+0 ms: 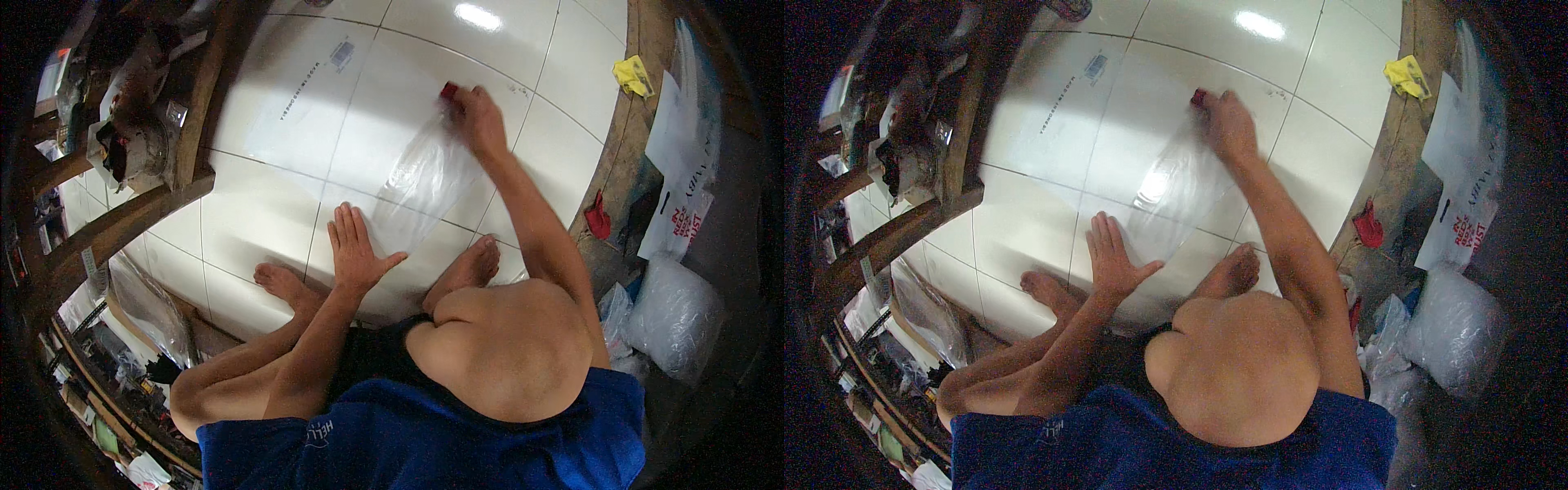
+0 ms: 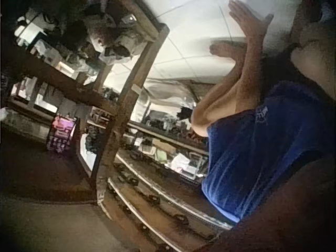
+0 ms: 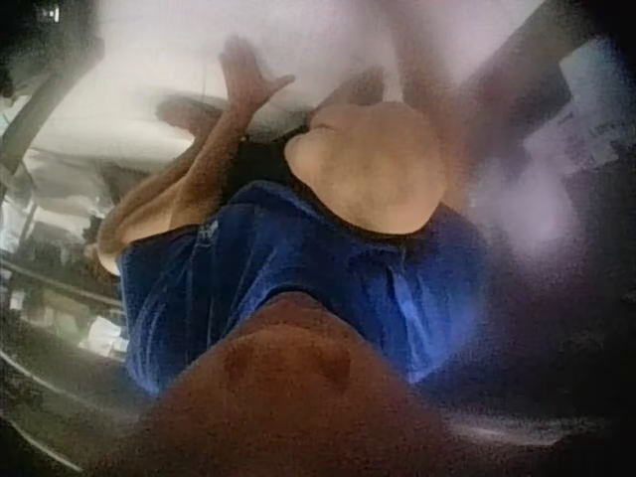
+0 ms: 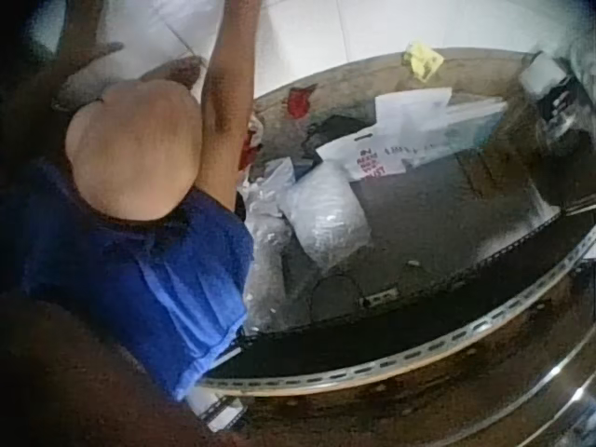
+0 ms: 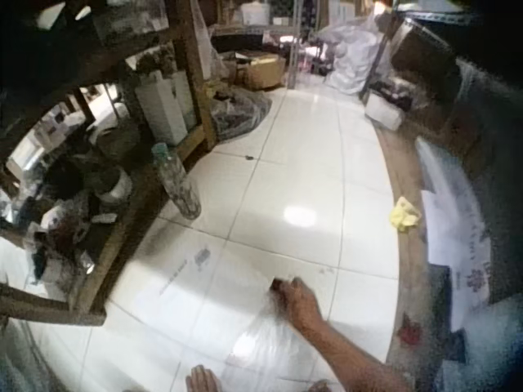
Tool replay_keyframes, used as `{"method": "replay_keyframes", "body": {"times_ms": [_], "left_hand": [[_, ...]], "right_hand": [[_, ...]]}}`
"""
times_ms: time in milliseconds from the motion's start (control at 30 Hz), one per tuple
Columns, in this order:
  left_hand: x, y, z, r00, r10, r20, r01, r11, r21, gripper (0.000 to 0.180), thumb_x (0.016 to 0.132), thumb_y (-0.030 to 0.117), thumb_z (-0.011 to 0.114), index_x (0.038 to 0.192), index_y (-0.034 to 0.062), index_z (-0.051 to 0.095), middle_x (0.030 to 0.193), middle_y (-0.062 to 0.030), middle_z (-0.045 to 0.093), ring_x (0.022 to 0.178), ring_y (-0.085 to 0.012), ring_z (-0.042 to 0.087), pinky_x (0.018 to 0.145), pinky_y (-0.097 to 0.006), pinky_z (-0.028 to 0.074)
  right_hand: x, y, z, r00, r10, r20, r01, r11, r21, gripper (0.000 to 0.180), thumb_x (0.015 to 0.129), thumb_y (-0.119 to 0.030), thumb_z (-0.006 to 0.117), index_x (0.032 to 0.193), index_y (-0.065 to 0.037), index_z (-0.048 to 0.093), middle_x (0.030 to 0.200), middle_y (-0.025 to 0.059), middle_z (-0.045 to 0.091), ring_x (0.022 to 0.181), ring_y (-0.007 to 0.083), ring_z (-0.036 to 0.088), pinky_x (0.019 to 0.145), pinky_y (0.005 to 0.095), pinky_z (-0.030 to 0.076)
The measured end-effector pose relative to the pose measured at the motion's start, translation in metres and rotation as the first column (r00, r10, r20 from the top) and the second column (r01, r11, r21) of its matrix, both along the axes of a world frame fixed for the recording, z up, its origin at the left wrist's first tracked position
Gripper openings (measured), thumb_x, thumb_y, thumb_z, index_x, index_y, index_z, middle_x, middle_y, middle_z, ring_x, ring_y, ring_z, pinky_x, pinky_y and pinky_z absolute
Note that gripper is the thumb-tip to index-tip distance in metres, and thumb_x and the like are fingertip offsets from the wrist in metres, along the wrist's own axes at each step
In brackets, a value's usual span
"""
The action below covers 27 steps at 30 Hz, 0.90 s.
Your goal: The person sits on a tiled floor and uses a red cloth to wipe a specific area marked with the word 'KLAMBY'. They repeatedly wet the cloth with water from a plastic bottle and scrub the same spot until the text is removed.
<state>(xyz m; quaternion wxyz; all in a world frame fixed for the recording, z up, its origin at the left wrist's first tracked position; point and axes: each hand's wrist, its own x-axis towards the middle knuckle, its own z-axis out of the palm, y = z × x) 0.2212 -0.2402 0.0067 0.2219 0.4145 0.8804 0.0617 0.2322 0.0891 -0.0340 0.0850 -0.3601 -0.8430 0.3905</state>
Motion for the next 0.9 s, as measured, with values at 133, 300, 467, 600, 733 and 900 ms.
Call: {"method": "replay_keyframes", "body": {"times_ms": [133,300,467,600,733,900], "left_hand": [[-0.001,0.000,-0.006,1.000,0.002,-0.019,-0.001,1.000,0.029,0.128,0.068,0.077,0.061,0.143,-0.0150,0.014,0.151,-0.0347,0.011,0.144,-0.0453,0.009,0.114,-0.059,0.009],[-0.002,0.002,-0.002,1.000,-0.010,-0.014,0.010,1.000,0.027,0.128,0.067,0.078,0.061,0.143,-0.0153,0.016,0.150,-0.0354,0.014,0.143,-0.0463,0.013,0.113,-0.061,0.014],[-0.002,-0.002,-0.003,1.000,0.015,0.007,-0.016,0.999,0.038,0.128,0.069,0.073,0.065,0.144,-0.0138,0.009,0.151,-0.0351,0.009,0.143,-0.0471,0.008,0.113,-0.061,0.011],[-0.002,0.002,0.004,1.000,0.010,-0.013,-0.010,1.000,-0.017,0.127,0.068,0.075,0.063,0.144,-0.0141,0.014,0.151,-0.0339,0.014,0.144,-0.0445,0.010,0.114,-0.059,0.013],[0.002,-0.002,-0.005,1.000,0.021,-0.020,-0.020,0.998,0.065,0.129,0.066,0.076,0.065,0.144,-0.0140,0.014,0.151,-0.0336,0.014,0.143,-0.0446,0.011,0.114,-0.059,0.013],[0.003,-0.006,0.004,0.999,0.031,0.029,-0.033,0.996,0.086,0.130,0.063,0.071,0.071,0.143,-0.0138,0.014,0.151,-0.0341,0.015,0.143,-0.0450,0.012,0.114,-0.058,0.013]], "right_hand": [[0.023,-0.128,0.023,0.881,0.472,-0.003,-0.447,0.835,0.321,0.016,0.082,-0.011,0.058,0.096,-0.005,0.058,0.088,0.0142,0.057,0.086,0.0313,0.060,0.073,0.0428,0.052],[0.026,-0.145,0.012,0.908,0.402,0.118,-0.414,0.905,0.101,0.020,0.092,-0.016,0.051,0.106,-0.006,0.061,0.102,0.0169,0.056,0.095,0.0329,0.060,0.077,0.0463,0.051],[-0.020,-0.009,0.023,0.987,0.130,0.090,-0.152,0.938,0.310,0.021,0.089,-0.025,0.060,0.103,-0.010,0.062,0.089,0.0178,0.057,0.079,0.0362,0.060,0.067,0.0460,0.050],[-0.016,-0.015,0.037,0.999,0.029,0.040,-0.036,0.979,0.199,0.016,0.087,-0.012,0.061,0.101,-0.007,0.062,0.088,0.0166,0.055,0.080,0.0367,0.057,0.070,0.0463,0.046],[0.013,-0.100,0.040,0.943,0.319,0.098,-0.333,0.926,0.181,0.016,0.086,-0.013,0.060,0.101,-0.009,0.062,0.095,0.0160,0.056,0.086,0.0358,0.057,0.075,0.0471,0.048],[0.025,-0.148,0.063,0.992,0.126,0.000,-0.069,0.546,-0.835,0.022,0.092,-0.016,0.061,0.111,-0.004,0.057,0.119,0.0130,0.060,0.098,0.0248,0.063,0.082,0.0373,0.055]]}}
